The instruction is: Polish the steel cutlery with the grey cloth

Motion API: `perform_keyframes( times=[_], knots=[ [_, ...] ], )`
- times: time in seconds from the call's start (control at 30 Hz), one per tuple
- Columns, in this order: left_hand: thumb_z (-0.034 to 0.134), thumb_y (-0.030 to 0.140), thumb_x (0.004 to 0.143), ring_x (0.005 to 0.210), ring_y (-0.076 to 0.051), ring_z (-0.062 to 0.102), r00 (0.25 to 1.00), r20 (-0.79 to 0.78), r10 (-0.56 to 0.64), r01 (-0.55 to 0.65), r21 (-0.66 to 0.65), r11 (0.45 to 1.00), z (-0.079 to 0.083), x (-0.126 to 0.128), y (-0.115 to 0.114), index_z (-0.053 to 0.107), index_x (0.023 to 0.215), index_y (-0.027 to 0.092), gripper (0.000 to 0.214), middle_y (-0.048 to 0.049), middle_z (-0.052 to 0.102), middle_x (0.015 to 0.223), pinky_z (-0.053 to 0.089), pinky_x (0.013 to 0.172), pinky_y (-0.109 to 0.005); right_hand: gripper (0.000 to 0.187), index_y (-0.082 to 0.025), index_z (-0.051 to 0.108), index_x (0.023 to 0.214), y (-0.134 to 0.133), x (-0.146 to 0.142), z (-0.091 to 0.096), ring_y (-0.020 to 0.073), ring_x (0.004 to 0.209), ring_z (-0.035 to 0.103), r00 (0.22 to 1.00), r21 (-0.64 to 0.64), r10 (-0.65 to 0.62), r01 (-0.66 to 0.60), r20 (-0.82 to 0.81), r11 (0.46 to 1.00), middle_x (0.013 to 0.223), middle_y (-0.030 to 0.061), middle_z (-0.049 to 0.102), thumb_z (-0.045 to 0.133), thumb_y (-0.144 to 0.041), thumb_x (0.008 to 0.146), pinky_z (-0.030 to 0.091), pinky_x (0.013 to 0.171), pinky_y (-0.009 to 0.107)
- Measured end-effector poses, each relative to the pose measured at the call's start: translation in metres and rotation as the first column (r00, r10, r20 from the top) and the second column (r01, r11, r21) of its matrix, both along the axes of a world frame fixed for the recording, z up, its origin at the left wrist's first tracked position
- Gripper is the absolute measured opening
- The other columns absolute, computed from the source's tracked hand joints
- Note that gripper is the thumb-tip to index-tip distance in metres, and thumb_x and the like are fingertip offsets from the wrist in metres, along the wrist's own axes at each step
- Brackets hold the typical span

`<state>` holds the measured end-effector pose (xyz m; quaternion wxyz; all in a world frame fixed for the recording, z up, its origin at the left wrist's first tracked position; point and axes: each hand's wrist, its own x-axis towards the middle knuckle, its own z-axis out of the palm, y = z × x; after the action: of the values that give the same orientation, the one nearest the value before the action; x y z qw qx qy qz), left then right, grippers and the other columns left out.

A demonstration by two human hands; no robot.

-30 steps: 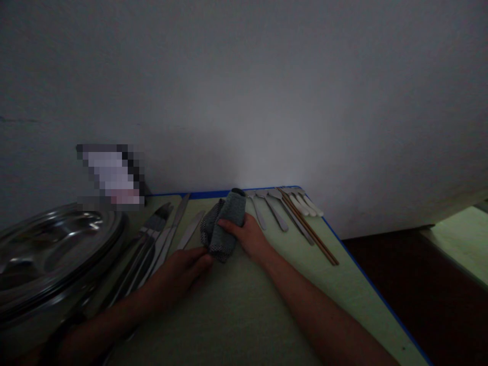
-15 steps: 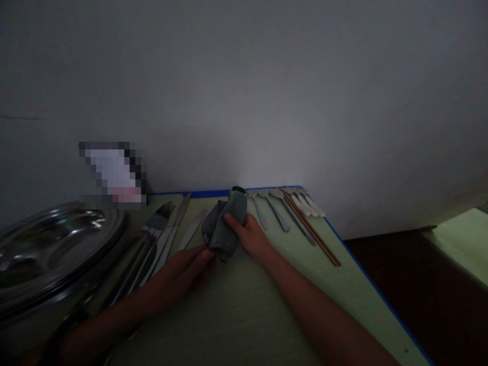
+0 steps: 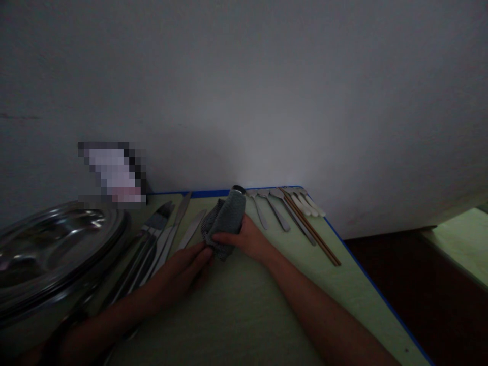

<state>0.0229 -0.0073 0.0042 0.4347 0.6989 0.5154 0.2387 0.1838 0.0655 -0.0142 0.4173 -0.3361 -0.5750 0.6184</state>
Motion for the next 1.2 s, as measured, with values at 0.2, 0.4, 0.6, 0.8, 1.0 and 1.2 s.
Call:
perform_keyframes(
  times=[0.2,0.4,0.6,0.8,1.0,1.2],
  knots=[
    [0.030,0.038,0.092,0.051,-0.012,0.047,0.999,-0.045,-0.008,0.009,0.021,1.000,0.001,0.001,0.001,0.045,0.069,0.020,0.033,0.0043,0.049,0.056,0.036,0.052,-0.023,0.026,-0.021,0.065,0.085,0.004,-0.008,-0.012,0.0162,0.081,0.062,0.980,-0.112,-0.165,0.153,-0.109,0.982,0.086,-0.0001,0.069,0.066,-0.039,0.067,0.047,0.081,0.032],
    [0.028,0.037,0.093,0.051,-0.011,0.048,1.000,0.004,-0.019,0.019,0.015,1.000,0.000,0.000,-0.001,0.044,0.069,0.020,0.033,0.0044,0.049,0.055,0.038,0.054,-0.023,0.027,-0.021,0.064,0.087,0.002,-0.006,-0.008,0.0166,0.082,0.062,0.991,-0.017,-0.130,0.130,-0.027,0.991,0.088,0.0009,0.068,0.065,-0.041,0.068,0.047,0.081,0.033],
    [0.027,0.037,0.092,0.049,-0.012,0.045,0.999,0.028,0.021,-0.020,-0.034,0.999,-0.002,0.001,-0.002,0.044,0.072,0.020,0.031,0.0050,0.046,0.054,0.036,0.049,-0.023,0.053,-0.024,0.057,0.100,-0.006,-0.004,0.003,0.0209,0.091,0.061,0.997,0.111,-0.043,0.036,0.065,0.993,0.096,0.0025,0.066,0.078,-0.026,0.052,0.048,0.083,0.037],
    [0.028,0.035,0.092,0.051,-0.012,0.048,1.000,-0.005,0.000,0.000,0.002,1.000,-0.003,0.000,0.001,0.045,0.069,0.020,0.033,0.0044,0.048,0.055,0.038,0.053,-0.023,0.044,-0.023,0.058,0.099,-0.005,-0.006,0.000,0.0188,0.090,0.061,0.996,0.119,-0.046,0.037,0.075,0.992,0.097,0.0020,0.066,0.074,-0.030,0.059,0.047,0.083,0.035],
    [0.028,0.038,0.093,0.051,-0.012,0.049,1.000,-0.031,-0.005,0.007,0.035,0.999,-0.004,-0.001,0.003,0.044,0.070,0.020,0.033,0.0046,0.050,0.055,0.038,0.054,-0.022,0.030,-0.022,0.061,0.090,-0.003,-0.008,-0.005,0.0176,0.085,0.062,0.977,0.078,-0.213,0.213,-0.008,0.974,0.090,0.0007,0.067,0.068,-0.039,0.067,0.047,0.080,0.032],
    [0.029,0.037,0.093,0.053,-0.011,0.048,0.992,-0.083,-0.091,0.096,0.059,0.994,0.000,0.000,-0.001,0.047,0.066,0.019,0.037,0.0047,0.049,0.056,0.038,0.058,-0.022,0.032,-0.021,0.060,0.091,0.008,-0.010,-0.009,0.0181,0.095,0.060,0.918,-0.160,-0.346,0.319,-0.191,0.934,0.097,0.0024,0.067,0.063,-0.046,0.070,0.044,0.087,0.033]
  ],
)
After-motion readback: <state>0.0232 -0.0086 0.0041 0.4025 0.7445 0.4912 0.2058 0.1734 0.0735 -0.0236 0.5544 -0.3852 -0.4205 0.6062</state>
